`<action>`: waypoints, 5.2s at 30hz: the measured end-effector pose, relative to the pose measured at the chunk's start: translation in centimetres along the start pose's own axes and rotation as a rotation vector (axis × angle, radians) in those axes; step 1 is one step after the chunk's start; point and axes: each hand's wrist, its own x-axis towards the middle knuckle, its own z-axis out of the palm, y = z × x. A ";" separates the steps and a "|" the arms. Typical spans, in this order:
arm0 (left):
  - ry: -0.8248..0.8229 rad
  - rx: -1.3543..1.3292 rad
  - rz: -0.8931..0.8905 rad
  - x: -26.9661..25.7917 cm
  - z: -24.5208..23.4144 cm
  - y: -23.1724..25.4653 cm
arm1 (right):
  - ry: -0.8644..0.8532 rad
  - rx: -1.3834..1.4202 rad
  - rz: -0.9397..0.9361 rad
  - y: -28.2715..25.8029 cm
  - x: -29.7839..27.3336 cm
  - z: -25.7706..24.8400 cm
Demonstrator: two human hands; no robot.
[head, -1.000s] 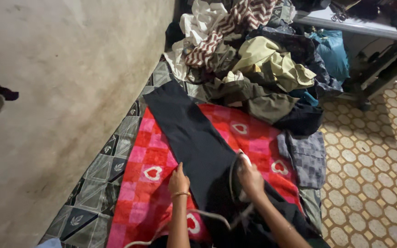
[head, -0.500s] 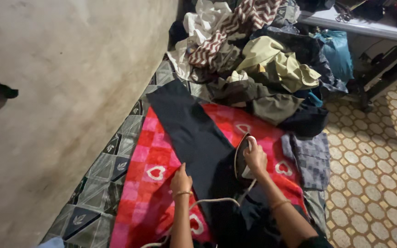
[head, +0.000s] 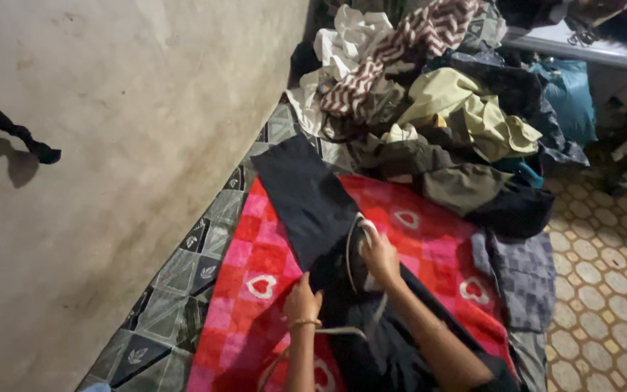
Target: The person irons a black pair of pants on a red patterned cloth laid on a bed, smoothing and folding sections before ironing. After finishing the pants, the person picks up a gray patterned shirt, buttons it, and lays it flat on the cloth.
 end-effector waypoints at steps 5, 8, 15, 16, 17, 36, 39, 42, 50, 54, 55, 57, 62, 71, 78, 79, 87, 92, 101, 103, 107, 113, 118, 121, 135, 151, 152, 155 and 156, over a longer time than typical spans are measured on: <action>0.003 -0.025 -0.039 0.5 0.6 -0.2 | 0.023 -0.023 -0.026 -1.5 10.1 2.7; 0.042 -0.043 -0.027 0.8 0.3 -0.3 | -0.001 -0.012 -0.070 -2.1 10.5 2.4; 0.192 -0.155 -0.020 1.6 0.3 -0.7 | -0.106 -0.051 -0.103 -0.8 2.9 2.1; 0.208 -0.177 -0.011 1.8 0.2 -0.8 | -0.103 -0.073 -0.087 -0.8 3.1 2.7; 0.224 -0.198 -0.003 1.8 0.2 -0.9 | -0.052 -0.043 -0.121 -1.0 4.0 3.3; 0.606 -0.634 0.159 3.7 -1.0 -2.6 | -0.078 0.083 -0.230 -6.7 11.7 6.4; 0.631 -0.654 0.155 4.1 -0.8 -3.0 | -0.124 0.087 -0.158 -8.0 14.4 7.5; 0.650 -0.653 0.174 4.0 -1.5 -3.2 | -0.161 0.090 -0.138 -8.6 13.7 7.5; 0.613 -0.645 0.152 3.8 -0.7 -3.1 | -0.091 0.130 -0.283 -8.7 9.0 8.7; 0.726 -0.548 0.231 4.1 -0.9 -3.5 | -0.121 0.094 -0.260 -10.8 13.2 10.3; 0.741 -0.545 0.240 4.0 -1.2 -3.5 | -0.131 0.103 -0.250 -11.2 13.5 10.6; 0.706 -0.598 0.196 3.5 -1.7 -3.1 | -0.137 0.109 -0.259 -11.3 12.8 10.2; 0.606 -0.705 0.066 3.1 -3.1 -2.2 | -0.206 0.165 -0.286 -10.6 5.0 7.0; 0.694 -0.612 0.164 2.7 -3.7 -2.2 | -0.132 0.138 -0.300 -14.9 11.5 11.2; 0.743 -0.633 0.195 2.5 -4.0 -1.8 | -0.130 0.059 -0.293 -13.2 7.1 8.6; 0.719 -0.693 0.175 2.5 -4.1 -1.7 | -0.146 0.029 -0.275 -12.2 4.9 7.4; 0.622 -0.810 0.122 2.9 -3.5 -2.2 | -0.120 -0.022 -0.121 -9.9 -1.1 4.3; 0.681 -0.717 0.175 3.4 -2.8 -2.8 | -0.042 0.013 -0.086 -11.6 9.1 8.1; 0.665 -0.635 0.176 3.3 -2.0 -2.7 | -0.048 -0.133 0.031 -5.2 0.1 1.9; 0.605 -0.646 0.172 3.5 -1.3 -2.9 | -0.026 -0.154 0.068 -3.7 -2.4 -0.1; 0.529 -0.672 0.192 4.1 -0.2 -3.5 | 0.031 -0.117 0.079 -2.1 -1.9 0.3; 0.465 -0.570 0.206 4.2 0.5 -3.8 | 0.153 -0.203 0.083 0.0 7.7 4.3; 0.357 -0.530 0.136 4.1 0.5 -3.6 | 0.033 -0.211 0.053 1.4 1.3 0.5; 0.286 -0.421 0.116 4.5 1.6 -3.8 | 0.005 -0.229 0.148 1.7 -4.1 -3.2; 0.037 -0.175 0.052 3.9 3.3 -2.9 | 0.046 -0.142 0.210 2.7 3.7 -2.8; -0.018 -0.356 0.076 -4.6 2.6 1.0 | -0.147 -0.140 0.086 8.9 -9.1 -14.8; -0.027 -0.376 0.062 -5.1 2.5 1.3 | -0.152 -0.109 0.121 8.4 -9.2 -16.4; -0.121 -0.458 0.007 -6.3 2.1 1.8 | -0.031 -0.079 0.010 6.2 -8.8 -20.0; -0.185 -0.507 -0.024 -6.3 1.8 1.8 | 0.033 -0.078 -0.064 5.4 -8.6 -21.1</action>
